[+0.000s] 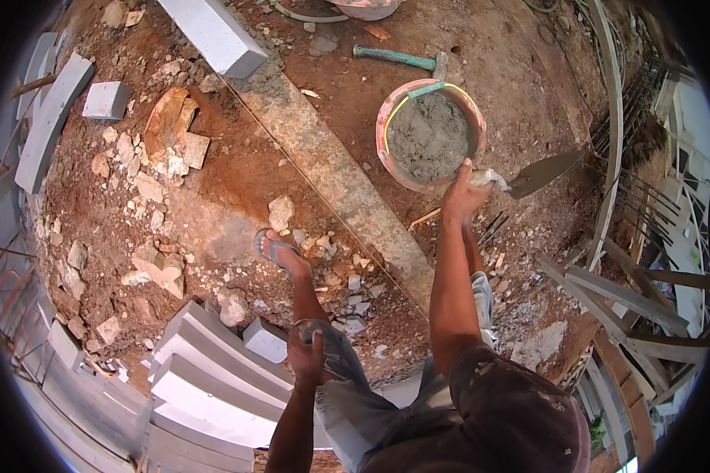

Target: The person scoops cement from a bucket with a trowel and spreads it along a narrow trench. They then pick up a white rectangular tile, apply cement to its back, and place it into the trench. The person uses a hammer to tap the tile into position and later measures the area with a tape measure.

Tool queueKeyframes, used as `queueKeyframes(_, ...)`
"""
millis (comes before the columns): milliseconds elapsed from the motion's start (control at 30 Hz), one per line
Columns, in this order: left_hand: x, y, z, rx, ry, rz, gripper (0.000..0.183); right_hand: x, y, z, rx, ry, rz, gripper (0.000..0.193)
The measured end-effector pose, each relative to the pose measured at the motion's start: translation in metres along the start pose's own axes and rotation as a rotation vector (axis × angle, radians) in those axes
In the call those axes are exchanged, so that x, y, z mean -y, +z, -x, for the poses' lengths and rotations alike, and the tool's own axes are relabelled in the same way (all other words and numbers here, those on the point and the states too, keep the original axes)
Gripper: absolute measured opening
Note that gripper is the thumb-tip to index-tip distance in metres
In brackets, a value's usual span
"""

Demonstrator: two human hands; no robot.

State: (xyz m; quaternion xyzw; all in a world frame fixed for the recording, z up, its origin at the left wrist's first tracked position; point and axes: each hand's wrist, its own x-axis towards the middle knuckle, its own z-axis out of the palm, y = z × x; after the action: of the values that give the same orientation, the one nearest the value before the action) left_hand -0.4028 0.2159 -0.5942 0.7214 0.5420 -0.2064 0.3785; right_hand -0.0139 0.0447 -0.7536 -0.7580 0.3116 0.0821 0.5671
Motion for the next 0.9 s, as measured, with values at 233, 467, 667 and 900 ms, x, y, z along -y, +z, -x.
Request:
queueKeyframes(233,0.011,0.006,0.002,-0.001,0.006,0.015,0.051,-0.021,-0.05,0.056,0.221,0.115,0.445,0.062)
queueKeyframes(467,0.018,0.004,0.006,-0.025,-0.002,0.05,0.052,0.037,-0.078,-0.075,0.575,-0.268,1.289,0.056)
queueKeyframes(667,0.002,0.005,-0.001,0.018,0.033,0.043,0.048,-0.081,0.024,-0.069,0.341,-0.243,1.211,0.052)
queueKeyframes(900,0.005,0.011,0.006,0.021,-0.02,0.046,0.049,0.037,-0.009,0.01,0.634,0.192,0.746,0.063)
